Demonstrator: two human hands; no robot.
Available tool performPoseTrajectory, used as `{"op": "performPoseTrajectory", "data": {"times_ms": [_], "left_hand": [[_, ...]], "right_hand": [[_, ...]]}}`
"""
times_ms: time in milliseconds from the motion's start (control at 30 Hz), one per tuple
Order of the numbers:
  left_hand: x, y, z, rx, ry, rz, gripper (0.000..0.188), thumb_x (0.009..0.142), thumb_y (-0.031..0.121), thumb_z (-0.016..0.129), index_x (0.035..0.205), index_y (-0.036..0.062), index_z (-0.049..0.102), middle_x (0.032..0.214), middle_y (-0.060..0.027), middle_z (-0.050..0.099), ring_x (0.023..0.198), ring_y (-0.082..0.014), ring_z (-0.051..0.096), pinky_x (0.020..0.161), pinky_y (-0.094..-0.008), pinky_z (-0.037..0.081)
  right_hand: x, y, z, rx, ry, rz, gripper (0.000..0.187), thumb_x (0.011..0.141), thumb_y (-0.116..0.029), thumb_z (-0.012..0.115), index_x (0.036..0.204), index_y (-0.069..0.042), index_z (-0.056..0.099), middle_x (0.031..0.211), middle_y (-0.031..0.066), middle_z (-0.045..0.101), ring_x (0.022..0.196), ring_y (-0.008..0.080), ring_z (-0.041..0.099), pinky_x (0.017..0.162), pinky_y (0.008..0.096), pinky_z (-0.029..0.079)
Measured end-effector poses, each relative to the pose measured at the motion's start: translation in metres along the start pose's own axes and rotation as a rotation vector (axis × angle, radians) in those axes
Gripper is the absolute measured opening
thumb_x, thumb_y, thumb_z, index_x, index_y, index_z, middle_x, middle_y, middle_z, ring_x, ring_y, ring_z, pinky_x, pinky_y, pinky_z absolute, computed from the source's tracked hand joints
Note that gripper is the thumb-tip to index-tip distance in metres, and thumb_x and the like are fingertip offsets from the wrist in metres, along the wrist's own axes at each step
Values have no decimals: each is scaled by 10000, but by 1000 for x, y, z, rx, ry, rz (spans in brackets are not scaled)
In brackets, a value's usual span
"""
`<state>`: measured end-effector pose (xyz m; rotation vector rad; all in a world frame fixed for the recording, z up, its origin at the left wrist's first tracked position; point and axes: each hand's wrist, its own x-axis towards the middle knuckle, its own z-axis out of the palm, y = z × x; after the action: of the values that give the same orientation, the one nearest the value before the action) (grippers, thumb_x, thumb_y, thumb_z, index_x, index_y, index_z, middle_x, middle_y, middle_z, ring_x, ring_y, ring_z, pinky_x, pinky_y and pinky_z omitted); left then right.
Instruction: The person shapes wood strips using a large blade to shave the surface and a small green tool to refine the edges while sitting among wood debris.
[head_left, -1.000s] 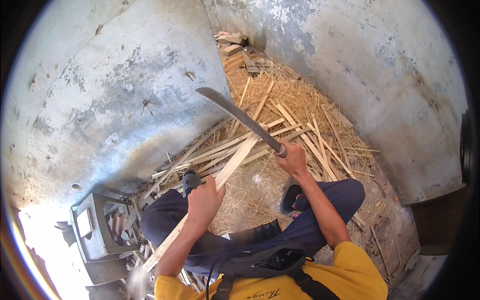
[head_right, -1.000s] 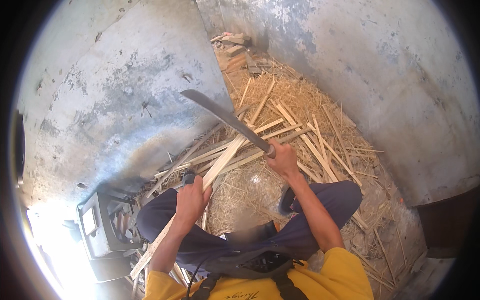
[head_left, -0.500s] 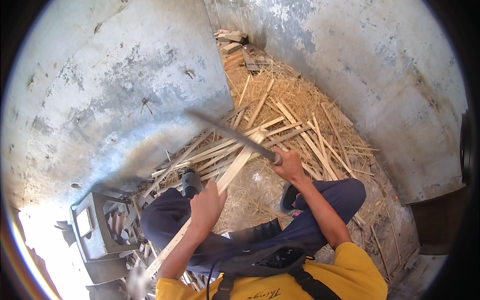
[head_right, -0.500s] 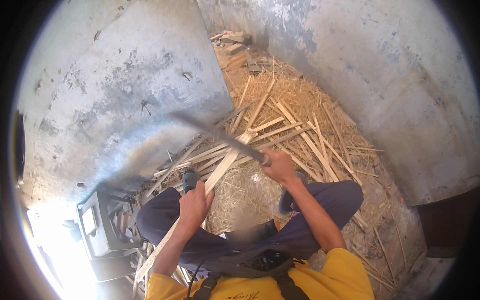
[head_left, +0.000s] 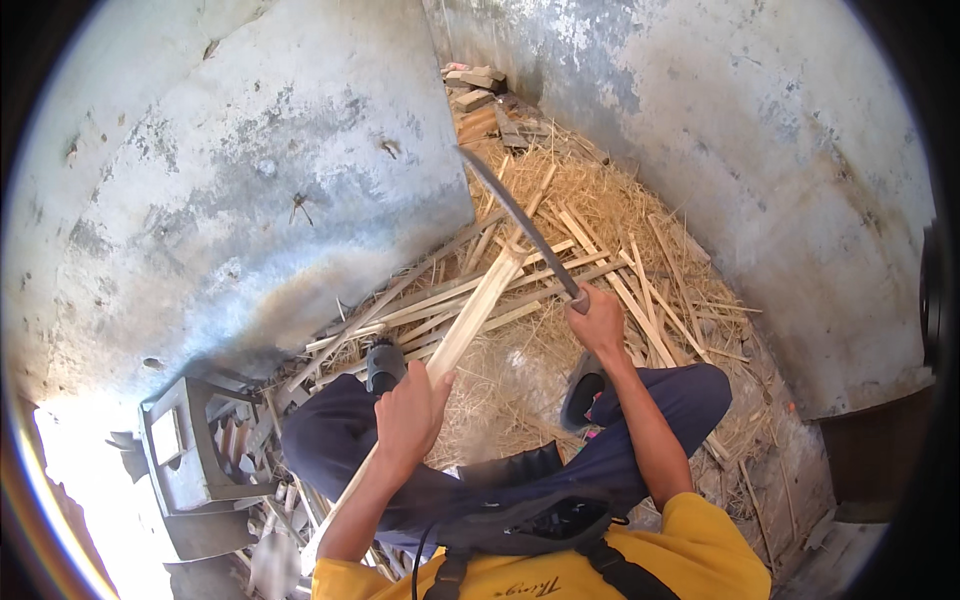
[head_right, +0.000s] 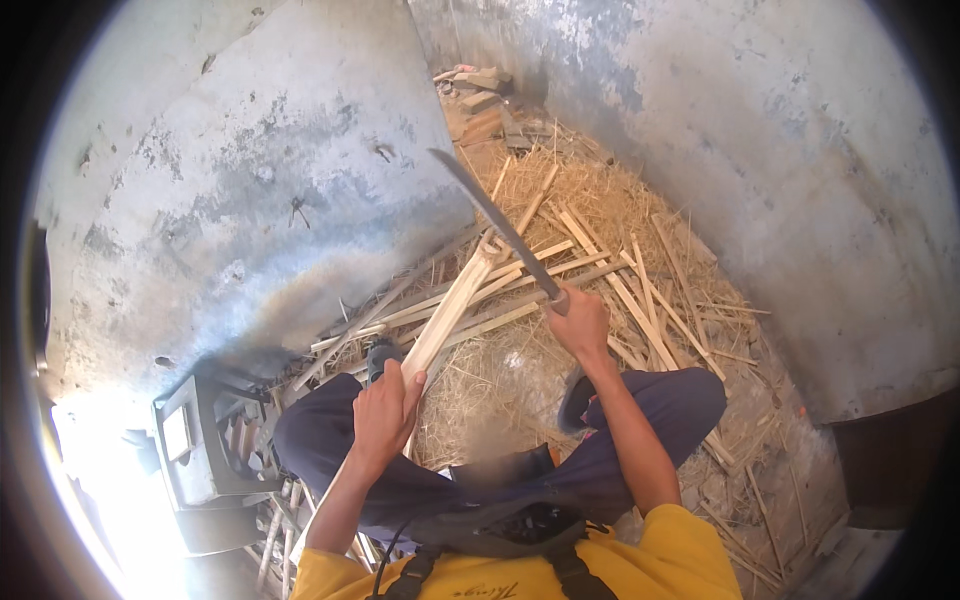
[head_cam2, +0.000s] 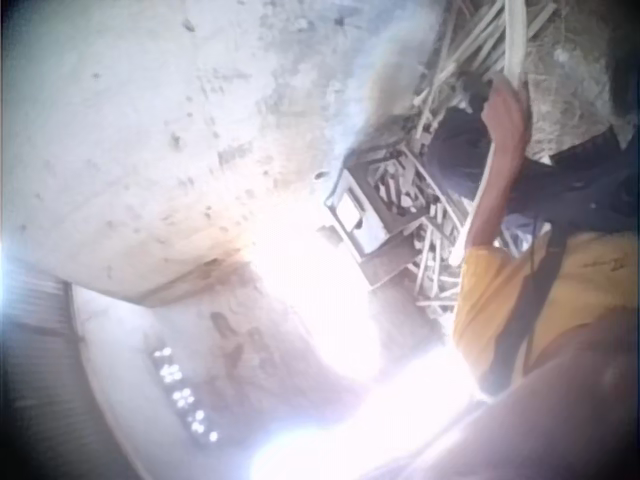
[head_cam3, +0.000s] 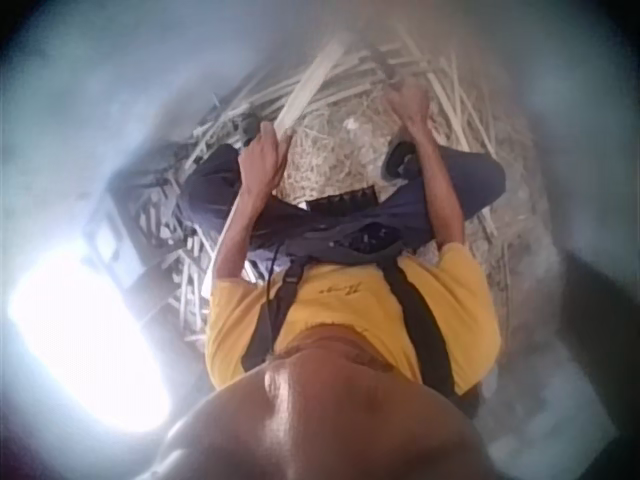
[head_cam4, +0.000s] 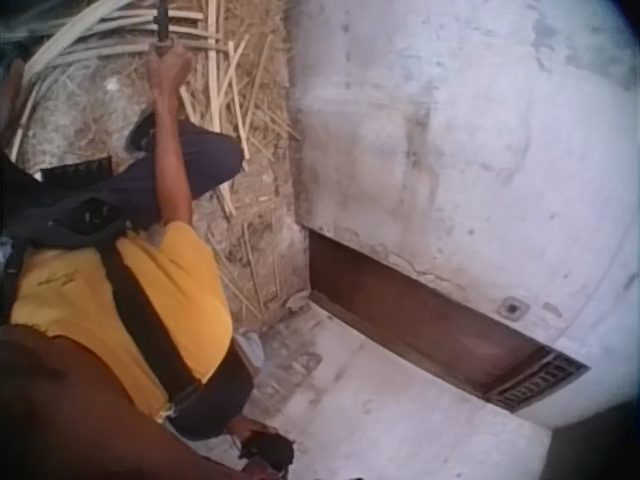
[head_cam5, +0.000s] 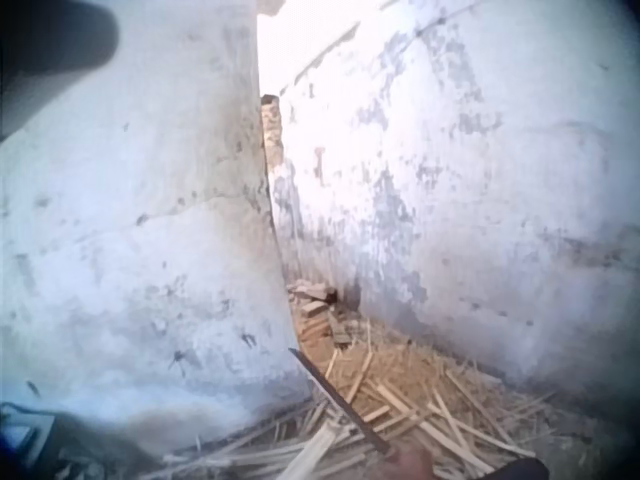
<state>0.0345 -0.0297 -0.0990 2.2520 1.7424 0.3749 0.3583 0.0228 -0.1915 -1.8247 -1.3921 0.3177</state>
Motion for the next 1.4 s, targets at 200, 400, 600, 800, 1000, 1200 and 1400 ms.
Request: {"op": "performPoseTrajectory", "data": {"times_ms": [200,400,600,800,1000,1200,1400], "left_hand": [[6,-9,-2,-353,-174,-94,349,1043,341,626,1037,11,513,720,-236,676,717,-470,682,612,-545,518],[10,-9,2,-535,-164,-8,298,1052,264,614,1015,-28,562,700,-254,630,743,-487,651,639,-523,473],[3,1,6,-529,-124,-14,331,1068,301,596,1016,-25,589,673,-217,616,684,-404,635,623,-490,461],[4,-6,15,-438,-63,55,388,1086,347,580,999,-30,616,604,-134,611,530,-250,631,562,-385,474],[7,3,15,-458,-112,-21,360,1062,317,589,1076,-43,605,715,-291,632,760,-532,637,669,-596,455],[8,8,15,-411,-67,0,325,1051,286,608,1005,-35,591,728,-315,625,751,-542,624,648,-604,447],[8,6,17,-429,-39,18,321,1046,276,613,979,-37,580,715,-321,616,744,-549,619,646,-609,443]], "right_hand": [[-1,-2,-11,117,-55,10,221,801,-205,728,969,-63,734,673,185,667,676,390,700,634,459,535],[-15,-19,4,-9,-98,-351,173,746,-210,744,887,-131,682,629,160,637,640,379,686,598,459,532],[-20,-26,12,7,-149,-381,211,690,-200,768,866,-140,668,642,138,652,642,374,688,588,469,536],[-19,-24,12,-91,-147,-379,260,685,-199,775,918,-148,671,639,123,656,630,355,692,582,459,537],[-34,-31,16,-66,-153,-391,277,696,-185,763,954,-154,668,648,110,668,599,336,687,567,467,527],[-30,-30,18,-121,-172,-412,273,688,-173,757,943,-155,662,617,111,648,582,338,684,555,471,520],[-37,-38,19,-111,-183,-406,260,686,-164,750,932,-158,667,587,112,629,569,324,687,550,469,522]]}}
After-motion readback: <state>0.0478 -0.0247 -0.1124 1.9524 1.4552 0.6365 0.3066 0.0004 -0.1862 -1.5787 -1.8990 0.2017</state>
